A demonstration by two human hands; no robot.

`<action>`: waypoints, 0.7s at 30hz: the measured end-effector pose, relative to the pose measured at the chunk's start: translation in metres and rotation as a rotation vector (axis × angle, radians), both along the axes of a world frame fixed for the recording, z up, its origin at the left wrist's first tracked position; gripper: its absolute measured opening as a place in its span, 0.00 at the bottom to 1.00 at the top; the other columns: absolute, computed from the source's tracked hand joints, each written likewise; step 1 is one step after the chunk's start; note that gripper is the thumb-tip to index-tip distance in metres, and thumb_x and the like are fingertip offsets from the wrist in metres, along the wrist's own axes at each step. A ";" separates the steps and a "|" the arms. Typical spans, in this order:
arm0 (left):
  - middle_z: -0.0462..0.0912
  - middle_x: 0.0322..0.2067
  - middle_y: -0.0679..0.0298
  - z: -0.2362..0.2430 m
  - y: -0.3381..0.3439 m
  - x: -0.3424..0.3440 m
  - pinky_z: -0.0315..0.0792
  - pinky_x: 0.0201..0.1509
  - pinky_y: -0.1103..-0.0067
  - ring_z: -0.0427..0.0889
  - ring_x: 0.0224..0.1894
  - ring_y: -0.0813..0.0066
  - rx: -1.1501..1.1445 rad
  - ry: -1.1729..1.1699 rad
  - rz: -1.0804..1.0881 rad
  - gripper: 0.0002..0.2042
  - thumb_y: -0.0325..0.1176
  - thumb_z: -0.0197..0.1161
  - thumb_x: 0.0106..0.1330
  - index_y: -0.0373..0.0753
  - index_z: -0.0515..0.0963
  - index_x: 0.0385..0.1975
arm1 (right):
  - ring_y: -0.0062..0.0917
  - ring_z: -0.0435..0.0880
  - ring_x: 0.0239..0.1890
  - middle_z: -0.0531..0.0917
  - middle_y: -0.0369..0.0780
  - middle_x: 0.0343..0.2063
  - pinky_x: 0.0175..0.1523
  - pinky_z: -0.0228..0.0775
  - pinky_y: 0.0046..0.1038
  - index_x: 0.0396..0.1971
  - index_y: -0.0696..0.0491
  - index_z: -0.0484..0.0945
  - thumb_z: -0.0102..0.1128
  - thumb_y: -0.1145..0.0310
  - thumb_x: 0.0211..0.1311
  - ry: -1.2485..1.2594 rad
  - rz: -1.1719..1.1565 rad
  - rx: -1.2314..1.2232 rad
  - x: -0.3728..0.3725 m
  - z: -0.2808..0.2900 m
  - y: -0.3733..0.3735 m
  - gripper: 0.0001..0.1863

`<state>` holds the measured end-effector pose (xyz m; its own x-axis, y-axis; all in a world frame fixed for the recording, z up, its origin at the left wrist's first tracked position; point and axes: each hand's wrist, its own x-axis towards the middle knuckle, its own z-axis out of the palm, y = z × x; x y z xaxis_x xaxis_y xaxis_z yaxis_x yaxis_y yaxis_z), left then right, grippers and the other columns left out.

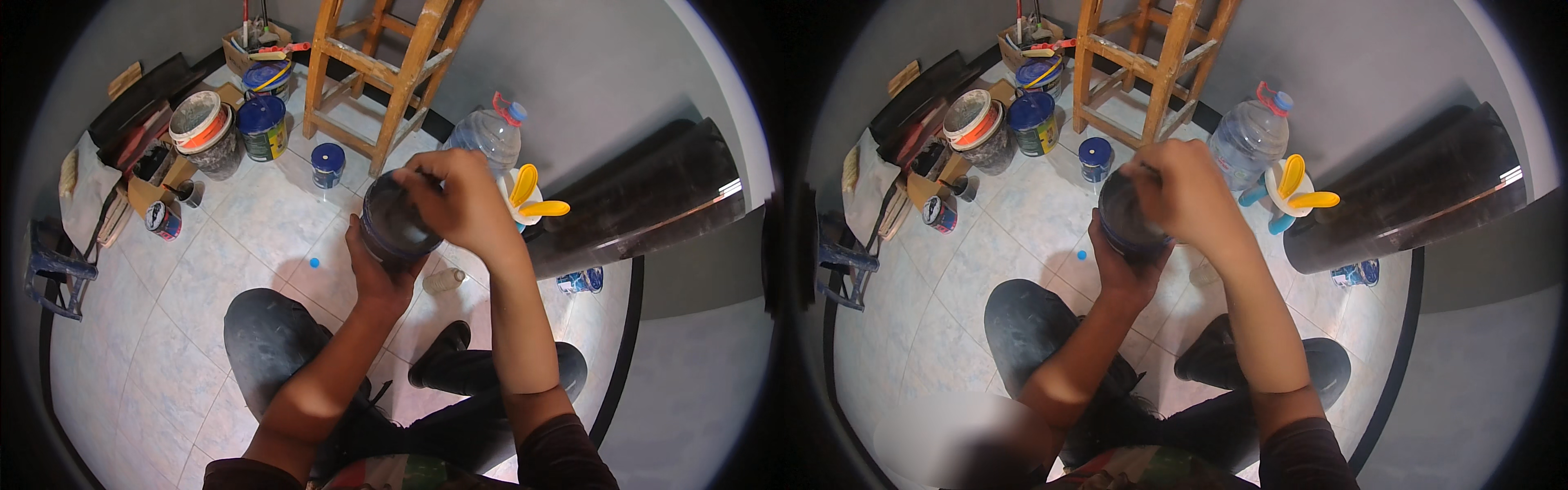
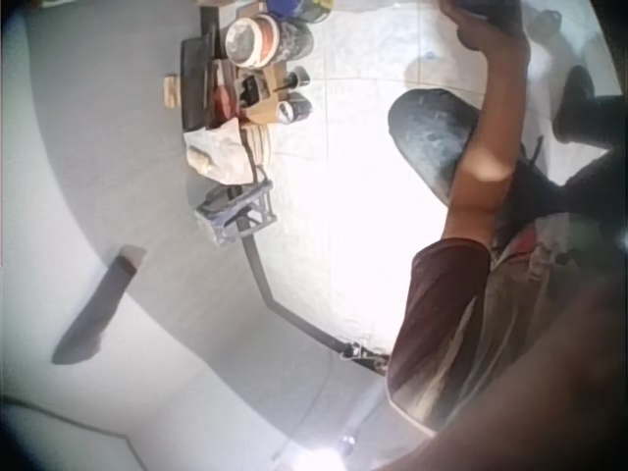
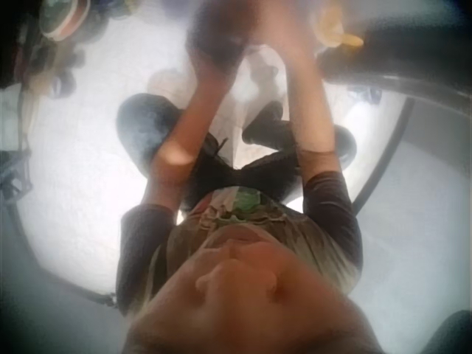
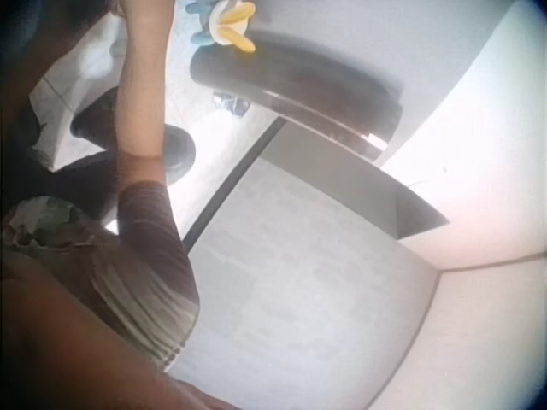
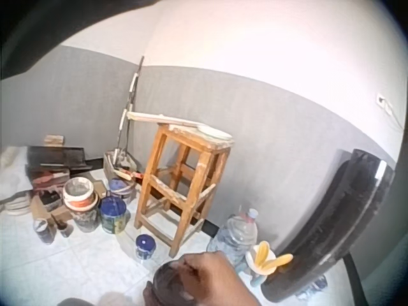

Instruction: The person sits on the floor and stirs a grey substance in a blue container using a stick. They add liquid from a small bottle and continue stirring. Finally, they secure the lid on the container.

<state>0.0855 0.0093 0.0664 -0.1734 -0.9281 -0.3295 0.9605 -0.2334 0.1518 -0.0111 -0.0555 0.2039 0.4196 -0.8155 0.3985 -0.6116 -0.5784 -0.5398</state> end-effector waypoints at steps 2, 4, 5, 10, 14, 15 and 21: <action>0.71 0.70 0.63 -0.002 0.000 -0.004 0.71 0.69 0.56 0.73 0.69 0.61 0.064 0.004 0.001 0.38 0.73 0.51 0.72 0.55 0.67 0.74 | 0.54 0.86 0.33 0.84 0.54 0.26 0.39 0.77 0.44 0.32 0.60 0.89 0.70 0.72 0.59 0.068 -0.008 0.107 -0.011 0.005 0.002 0.06; 0.71 0.69 0.63 -0.002 -0.002 -0.002 0.71 0.69 0.56 0.73 0.69 0.61 0.046 0.006 0.009 0.38 0.73 0.51 0.72 0.55 0.67 0.74 | 0.53 0.86 0.32 0.84 0.54 0.26 0.38 0.77 0.44 0.32 0.60 0.89 0.70 0.72 0.60 0.066 0.010 0.097 -0.008 0.008 0.001 0.06; 0.71 0.69 0.63 -0.003 -0.002 0.001 0.71 0.69 0.56 0.73 0.70 0.61 0.003 0.010 0.008 0.38 0.72 0.51 0.72 0.55 0.67 0.74 | 0.53 0.86 0.31 0.83 0.54 0.25 0.37 0.76 0.43 0.32 0.60 0.89 0.70 0.72 0.60 0.033 0.024 0.040 0.001 0.007 0.001 0.06; 0.70 0.70 0.63 -0.007 -0.002 0.000 0.71 0.70 0.56 0.72 0.71 0.61 0.049 0.020 -0.010 0.37 0.72 0.49 0.73 0.55 0.67 0.74 | 0.51 0.86 0.29 0.82 0.55 0.23 0.36 0.76 0.43 0.31 0.60 0.89 0.71 0.71 0.61 0.075 -0.035 0.141 -0.005 0.008 -0.002 0.07; 0.69 0.71 0.63 -0.002 0.000 -0.004 0.70 0.71 0.57 0.71 0.71 0.61 0.063 0.027 -0.015 0.37 0.72 0.49 0.73 0.55 0.66 0.74 | 0.52 0.85 0.30 0.81 0.55 0.23 0.37 0.76 0.44 0.29 0.60 0.87 0.70 0.71 0.61 0.080 -0.056 0.133 -0.005 0.014 0.002 0.08; 0.69 0.71 0.63 -0.003 -0.001 -0.004 0.70 0.71 0.57 0.71 0.71 0.61 0.089 0.030 -0.013 0.37 0.72 0.48 0.73 0.55 0.66 0.74 | 0.52 0.85 0.30 0.81 0.55 0.23 0.37 0.75 0.44 0.28 0.61 0.87 0.70 0.71 0.62 0.142 -0.107 0.165 -0.008 0.018 0.002 0.08; 0.70 0.71 0.62 -0.006 -0.002 -0.002 0.69 0.71 0.57 0.71 0.71 0.62 0.079 0.033 -0.015 0.37 0.71 0.47 0.74 0.54 0.66 0.74 | 0.46 0.84 0.25 0.84 0.52 0.23 0.32 0.73 0.37 0.30 0.61 0.88 0.71 0.69 0.65 0.198 -0.047 -0.062 -0.003 0.010 0.000 0.09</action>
<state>0.0830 0.0072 0.0605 -0.1991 -0.8967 -0.3954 0.9609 -0.2579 0.1011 -0.0136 -0.0560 0.2139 0.4569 -0.8126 0.3619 -0.7295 -0.5751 -0.3703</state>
